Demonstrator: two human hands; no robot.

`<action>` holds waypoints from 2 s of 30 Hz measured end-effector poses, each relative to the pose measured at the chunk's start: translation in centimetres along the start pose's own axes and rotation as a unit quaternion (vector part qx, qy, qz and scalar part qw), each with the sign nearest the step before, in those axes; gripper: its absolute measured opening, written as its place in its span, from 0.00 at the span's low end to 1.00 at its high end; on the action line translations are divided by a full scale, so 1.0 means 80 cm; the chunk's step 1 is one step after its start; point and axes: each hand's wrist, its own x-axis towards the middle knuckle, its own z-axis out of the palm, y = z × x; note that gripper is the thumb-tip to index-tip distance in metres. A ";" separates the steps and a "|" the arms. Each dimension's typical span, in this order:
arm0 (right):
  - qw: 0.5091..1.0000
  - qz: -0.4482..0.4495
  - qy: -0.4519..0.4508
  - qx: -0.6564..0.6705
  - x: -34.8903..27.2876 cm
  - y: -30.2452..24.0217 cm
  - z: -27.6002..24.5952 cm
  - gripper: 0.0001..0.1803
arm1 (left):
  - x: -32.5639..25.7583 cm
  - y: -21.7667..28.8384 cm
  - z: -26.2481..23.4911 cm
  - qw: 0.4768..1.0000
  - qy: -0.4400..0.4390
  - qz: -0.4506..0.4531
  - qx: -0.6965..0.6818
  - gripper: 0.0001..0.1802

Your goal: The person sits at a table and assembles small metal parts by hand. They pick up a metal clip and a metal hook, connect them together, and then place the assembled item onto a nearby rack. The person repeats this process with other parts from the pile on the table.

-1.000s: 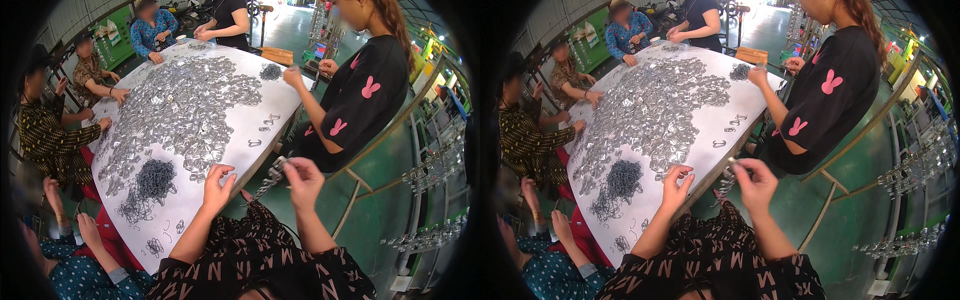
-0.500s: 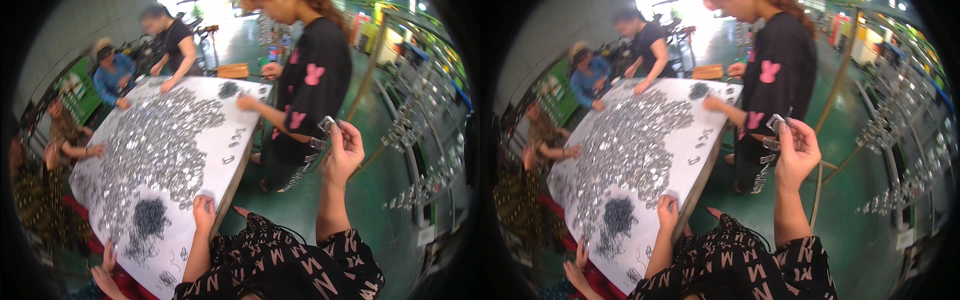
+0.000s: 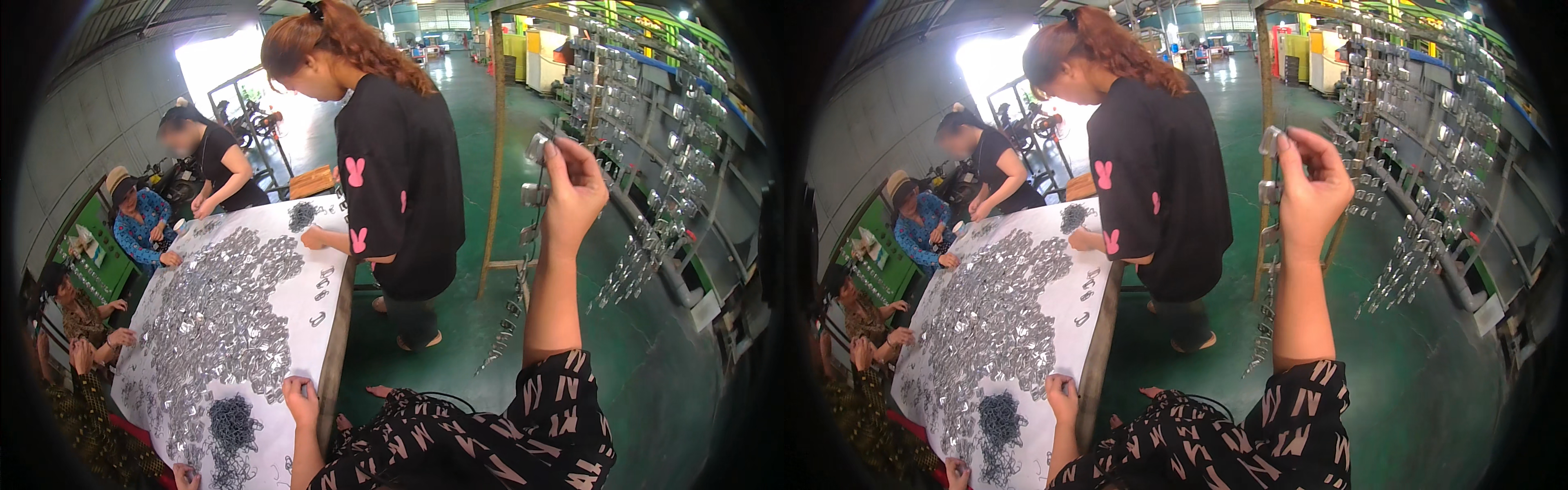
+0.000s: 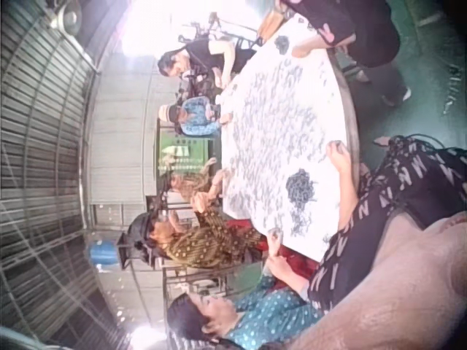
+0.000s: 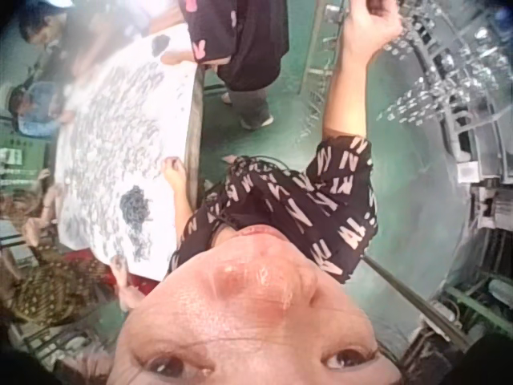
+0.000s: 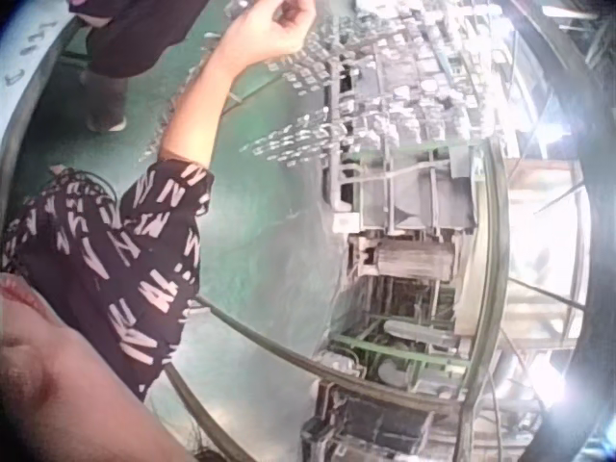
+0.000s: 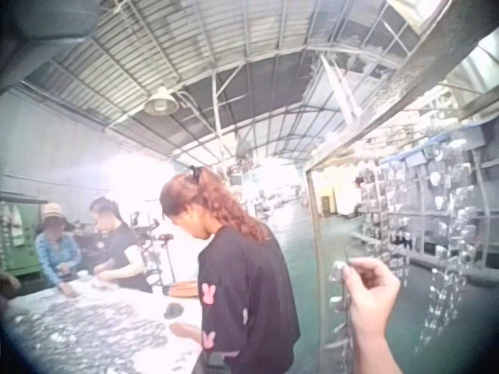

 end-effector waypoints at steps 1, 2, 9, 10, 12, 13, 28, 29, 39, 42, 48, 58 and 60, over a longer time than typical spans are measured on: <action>1.000 -0.012 0.005 -0.003 0.014 -0.001 -0.004 0.07 | -0.002 -0.002 -0.002 1.000 0.001 0.002 0.005 0.03; 1.000 -0.023 0.010 -0.006 0.027 -0.003 -0.009 0.07 | -0.003 -0.003 -0.003 1.000 0.002 0.005 0.011 0.03; 0.992 -0.112 0.039 -0.032 0.121 -0.024 -0.040 0.08 | -0.005 -0.010 -0.001 1.000 -0.009 0.000 0.006 0.03; 0.992 -0.117 0.043 -0.033 0.135 -0.025 -0.045 0.09 | -0.003 -0.009 -0.002 1.000 -0.011 -0.009 0.004 0.03; 0.990 -0.128 0.052 -0.036 0.162 -0.027 -0.055 0.09 | -0.001 -0.002 -0.002 1.000 -0.019 -0.010 0.019 0.03; 0.989 -0.126 0.065 -0.042 0.174 -0.031 -0.057 0.10 | -0.002 -0.004 -0.002 1.000 -0.018 -0.011 0.020 0.04; 0.961 -0.218 0.156 -0.069 0.303 -0.075 -0.078 0.09 | -0.005 -0.012 0.002 1.000 -0.003 0.015 0.009 0.03; 0.964 -0.207 0.157 -0.054 0.313 -0.074 -0.080 0.09 | -0.004 -0.013 0.002 1.000 -0.003 0.016 0.014 0.03; 0.989 -0.056 0.109 -0.083 0.361 -0.087 -0.085 0.10 | -0.004 -0.014 0.002 1.000 -0.011 0.007 0.012 0.04; 0.990 -0.086 0.078 -0.080 0.379 -0.077 -0.098 0.10 | -0.004 -0.012 0.001 1.000 -0.008 0.008 0.009 0.04; 0.996 -0.049 0.052 -0.049 0.389 -0.074 -0.105 0.12 | -0.003 -0.012 -0.004 1.000 -0.015 -0.007 0.008 0.04; 0.982 -0.084 0.036 -0.164 0.383 -0.069 -0.098 0.07 | -0.002 -0.012 -0.008 0.999 -0.035 -0.009 -0.005 0.03; 0.918 -0.122 -0.020 -0.377 0.419 -0.066 -0.117 0.16 | -0.002 -0.013 -0.006 0.999 -0.038 -0.009 -0.004 0.02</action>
